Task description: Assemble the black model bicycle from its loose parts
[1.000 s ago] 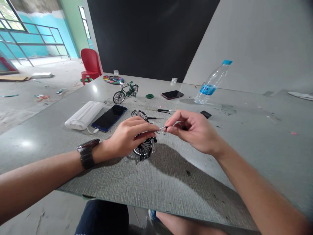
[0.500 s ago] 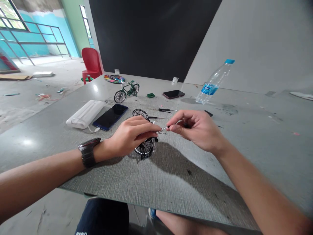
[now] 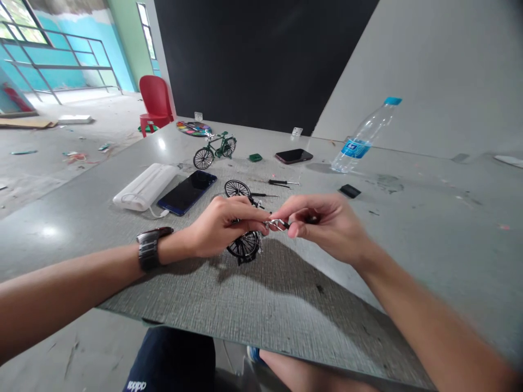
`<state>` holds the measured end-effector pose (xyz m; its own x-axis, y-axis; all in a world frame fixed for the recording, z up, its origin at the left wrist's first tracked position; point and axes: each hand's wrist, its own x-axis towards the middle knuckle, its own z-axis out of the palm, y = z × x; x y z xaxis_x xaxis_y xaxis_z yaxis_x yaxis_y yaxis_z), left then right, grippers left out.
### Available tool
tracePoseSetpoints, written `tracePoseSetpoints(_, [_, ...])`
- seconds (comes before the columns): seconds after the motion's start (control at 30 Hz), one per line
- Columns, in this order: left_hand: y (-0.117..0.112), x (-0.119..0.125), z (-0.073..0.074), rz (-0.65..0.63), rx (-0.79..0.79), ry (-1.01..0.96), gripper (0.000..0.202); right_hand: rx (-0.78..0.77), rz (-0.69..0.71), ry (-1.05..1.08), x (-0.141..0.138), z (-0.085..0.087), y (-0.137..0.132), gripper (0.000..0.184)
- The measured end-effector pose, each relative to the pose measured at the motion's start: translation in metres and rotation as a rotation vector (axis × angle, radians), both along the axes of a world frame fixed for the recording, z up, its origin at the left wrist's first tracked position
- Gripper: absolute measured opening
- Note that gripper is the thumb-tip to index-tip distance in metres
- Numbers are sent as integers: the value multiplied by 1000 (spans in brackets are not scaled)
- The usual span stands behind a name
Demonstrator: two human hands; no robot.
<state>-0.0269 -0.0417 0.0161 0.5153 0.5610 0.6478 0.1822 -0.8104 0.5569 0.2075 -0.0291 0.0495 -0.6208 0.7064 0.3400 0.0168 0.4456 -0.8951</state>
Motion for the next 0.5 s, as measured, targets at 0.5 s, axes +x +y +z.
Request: tracePoseSetpoints(0.5, [5,6,-6,361,-214,-202,15,358,-422,-577,17,-19,34,14])
